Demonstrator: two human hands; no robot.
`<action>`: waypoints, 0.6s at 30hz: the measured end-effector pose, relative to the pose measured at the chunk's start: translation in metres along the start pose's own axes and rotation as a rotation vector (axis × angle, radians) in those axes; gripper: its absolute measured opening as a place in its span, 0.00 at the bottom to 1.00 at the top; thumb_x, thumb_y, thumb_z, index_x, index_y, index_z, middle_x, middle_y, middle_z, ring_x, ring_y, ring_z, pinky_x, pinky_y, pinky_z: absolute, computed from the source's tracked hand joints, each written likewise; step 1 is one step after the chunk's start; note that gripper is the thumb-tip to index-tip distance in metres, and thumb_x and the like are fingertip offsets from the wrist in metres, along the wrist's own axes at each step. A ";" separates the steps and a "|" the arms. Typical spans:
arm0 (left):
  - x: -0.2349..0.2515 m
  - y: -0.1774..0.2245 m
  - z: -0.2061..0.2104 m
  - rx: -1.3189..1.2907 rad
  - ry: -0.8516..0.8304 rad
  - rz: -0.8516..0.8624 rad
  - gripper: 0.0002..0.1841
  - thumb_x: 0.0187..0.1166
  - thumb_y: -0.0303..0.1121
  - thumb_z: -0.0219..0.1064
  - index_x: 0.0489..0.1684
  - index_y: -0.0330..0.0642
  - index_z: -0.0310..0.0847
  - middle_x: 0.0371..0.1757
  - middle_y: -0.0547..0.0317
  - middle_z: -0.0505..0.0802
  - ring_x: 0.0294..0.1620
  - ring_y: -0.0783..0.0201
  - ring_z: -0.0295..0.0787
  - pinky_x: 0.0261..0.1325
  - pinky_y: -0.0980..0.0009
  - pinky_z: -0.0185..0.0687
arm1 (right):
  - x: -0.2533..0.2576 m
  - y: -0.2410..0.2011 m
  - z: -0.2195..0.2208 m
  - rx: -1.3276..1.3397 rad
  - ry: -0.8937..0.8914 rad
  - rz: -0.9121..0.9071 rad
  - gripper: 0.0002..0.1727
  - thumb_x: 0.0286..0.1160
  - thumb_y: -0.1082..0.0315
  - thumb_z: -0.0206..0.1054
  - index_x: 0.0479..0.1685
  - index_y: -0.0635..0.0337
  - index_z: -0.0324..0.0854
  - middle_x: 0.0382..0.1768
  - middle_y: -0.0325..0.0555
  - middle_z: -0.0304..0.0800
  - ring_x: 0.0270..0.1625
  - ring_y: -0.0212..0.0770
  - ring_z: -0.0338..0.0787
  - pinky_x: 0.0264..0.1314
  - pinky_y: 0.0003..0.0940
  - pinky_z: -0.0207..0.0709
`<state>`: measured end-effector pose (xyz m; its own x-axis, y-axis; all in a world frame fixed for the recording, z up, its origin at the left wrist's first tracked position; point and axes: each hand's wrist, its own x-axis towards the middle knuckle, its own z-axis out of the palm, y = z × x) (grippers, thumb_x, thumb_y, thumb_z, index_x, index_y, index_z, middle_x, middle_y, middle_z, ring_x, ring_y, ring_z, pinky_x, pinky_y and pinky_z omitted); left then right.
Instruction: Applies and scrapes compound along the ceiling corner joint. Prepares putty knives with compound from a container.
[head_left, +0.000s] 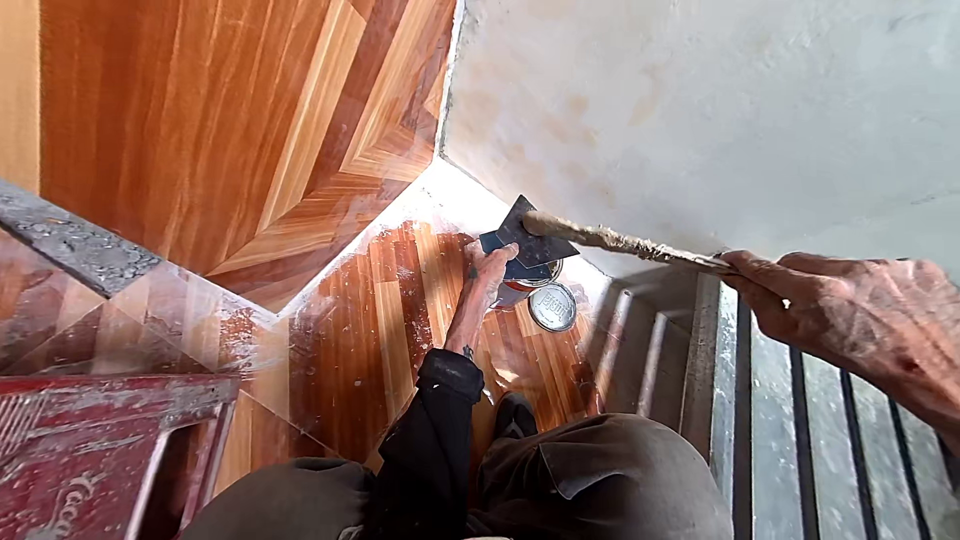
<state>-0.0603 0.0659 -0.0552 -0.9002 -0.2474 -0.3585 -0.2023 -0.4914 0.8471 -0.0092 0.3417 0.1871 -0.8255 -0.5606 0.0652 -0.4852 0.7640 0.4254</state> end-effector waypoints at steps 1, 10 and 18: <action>0.002 -0.001 -0.001 0.012 0.005 0.025 0.21 0.71 0.26 0.76 0.63 0.35 0.79 0.56 0.44 0.89 0.56 0.57 0.88 0.60 0.57 0.86 | 0.000 -0.001 -0.001 -0.005 0.007 0.007 0.25 0.86 0.53 0.49 0.64 0.51 0.90 0.22 0.57 0.84 0.19 0.63 0.83 0.16 0.58 0.66; -0.006 0.009 0.000 0.129 0.038 0.057 0.23 0.71 0.28 0.76 0.64 0.33 0.76 0.60 0.43 0.87 0.62 0.56 0.85 0.66 0.57 0.81 | -0.009 -0.004 -0.003 -0.018 -0.008 0.012 0.24 0.85 0.56 0.50 0.61 0.54 0.90 0.21 0.57 0.83 0.18 0.62 0.83 0.15 0.56 0.65; -0.003 0.007 0.003 0.087 0.032 0.073 0.14 0.71 0.24 0.76 0.52 0.33 0.82 0.48 0.46 0.90 0.49 0.60 0.89 0.56 0.61 0.86 | -0.015 -0.004 -0.001 -0.041 0.017 0.026 0.25 0.86 0.55 0.48 0.59 0.55 0.90 0.20 0.57 0.82 0.17 0.63 0.82 0.15 0.55 0.64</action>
<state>-0.0599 0.0660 -0.0471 -0.9012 -0.3070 -0.3059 -0.1706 -0.3975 0.9016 0.0054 0.3465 0.1850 -0.8325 -0.5464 0.0914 -0.4514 0.7647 0.4598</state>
